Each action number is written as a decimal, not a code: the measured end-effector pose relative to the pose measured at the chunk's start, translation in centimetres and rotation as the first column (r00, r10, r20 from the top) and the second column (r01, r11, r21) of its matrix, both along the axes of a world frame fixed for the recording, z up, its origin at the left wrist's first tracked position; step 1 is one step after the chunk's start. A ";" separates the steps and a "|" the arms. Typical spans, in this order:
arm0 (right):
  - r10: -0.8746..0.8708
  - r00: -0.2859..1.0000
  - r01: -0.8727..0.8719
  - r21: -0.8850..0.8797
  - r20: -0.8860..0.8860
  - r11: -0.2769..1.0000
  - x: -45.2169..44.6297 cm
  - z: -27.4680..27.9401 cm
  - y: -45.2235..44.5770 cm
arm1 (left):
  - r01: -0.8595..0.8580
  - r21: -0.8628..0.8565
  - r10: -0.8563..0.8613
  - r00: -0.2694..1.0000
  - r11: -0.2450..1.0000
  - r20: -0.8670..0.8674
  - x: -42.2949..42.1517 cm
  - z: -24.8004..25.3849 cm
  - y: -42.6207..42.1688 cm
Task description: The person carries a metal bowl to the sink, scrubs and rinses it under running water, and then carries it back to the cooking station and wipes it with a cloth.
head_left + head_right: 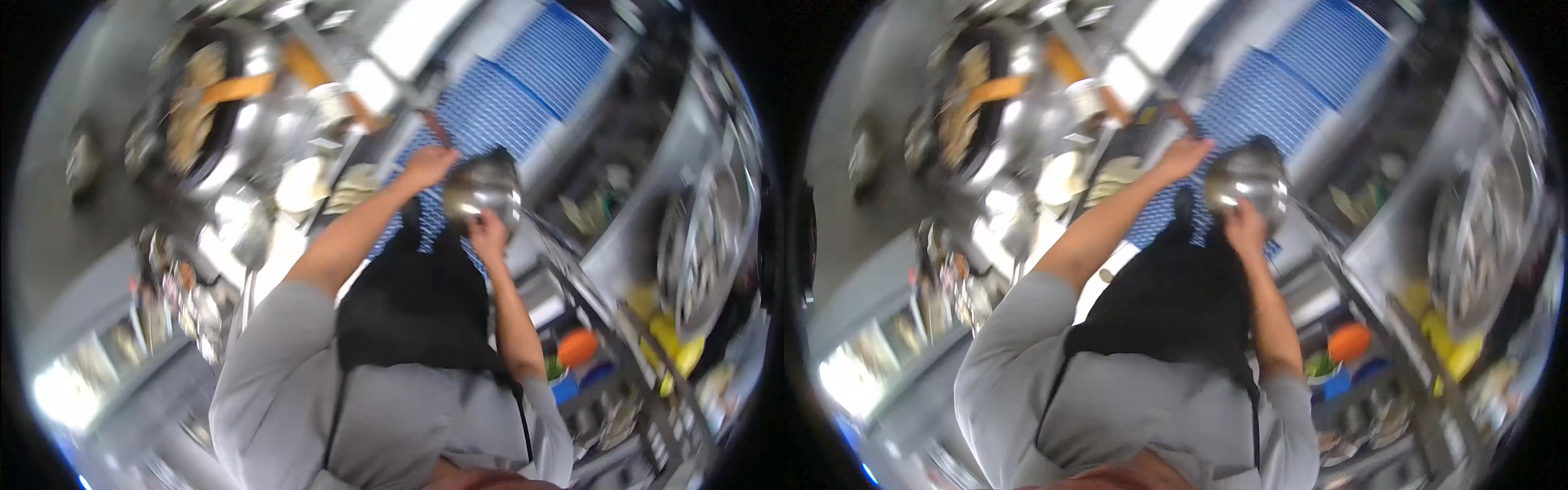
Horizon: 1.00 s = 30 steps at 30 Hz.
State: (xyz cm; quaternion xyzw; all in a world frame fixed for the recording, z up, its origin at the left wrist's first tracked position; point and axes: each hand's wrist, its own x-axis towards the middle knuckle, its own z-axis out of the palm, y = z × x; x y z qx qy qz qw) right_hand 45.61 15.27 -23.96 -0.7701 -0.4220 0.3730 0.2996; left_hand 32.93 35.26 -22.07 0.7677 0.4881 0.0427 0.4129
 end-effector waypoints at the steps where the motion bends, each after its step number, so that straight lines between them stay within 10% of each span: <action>1: 0.047 0.995 -0.042 -0.053 0.086 0.998 -0.5 0.9 0.3 | 0.039 -0.136 -0.044 0.998 0.990 -0.034 1.7 -0.4 -0.5; 4: 0.104 0.991 -0.118 0.198 0.083 0.973 -1.5 0.3 0.1 | 0.175 -0.081 -0.191 0.938 0.981 -0.289 3.4 0.4 -1.0; 9: 0.384 0.894 -0.364 0.127 -0.229 0.923 1.4 1.3 2.2 | 0.070 -0.014 -0.068 0.867 0.997 -0.494 1.1 -0.8 -0.2; 12: -0.095 0.945 0.165 0.207 -0.312 0.964 5.7 -5.3 3.5 | 0.062 0.112 -0.006 0.895 0.992 -0.446 -1.3 -2.1 -1.0; 15: -0.713 0.623 0.662 0.269 0.322 0.700 13.8 -11.6 4.5 | 0.064 0.252 0.016 0.953 0.966 -0.303 -3.7 -3.1 -2.2; 16: -0.739 0.486 0.810 0.077 0.466 0.581 16.3 -11.1 4.8 | 0.067 0.300 0.009 0.970 0.951 -0.244 -4.4 -3.2 -2.5; 18: -0.622 -0.026 0.925 0.255 0.782 0.282 21.8 -21.3 3.5 | 0.083 0.315 -0.012 0.975 0.945 -0.221 -5.2 -2.6 -2.9; 21: -0.830 -0.043 0.989 -0.093 0.556 -0.114 24.9 -14.5 4.0 | 0.083 0.342 -0.028 0.986 0.936 -0.164 -6.4 -1.6 -3.3; 30: -0.940 0.342 0.926 -0.180 0.019 0.333 21.9 -19.3 2.8 | 0.116 0.388 -0.038 0.978 0.914 -0.203 -7.4 -0.1 -4.8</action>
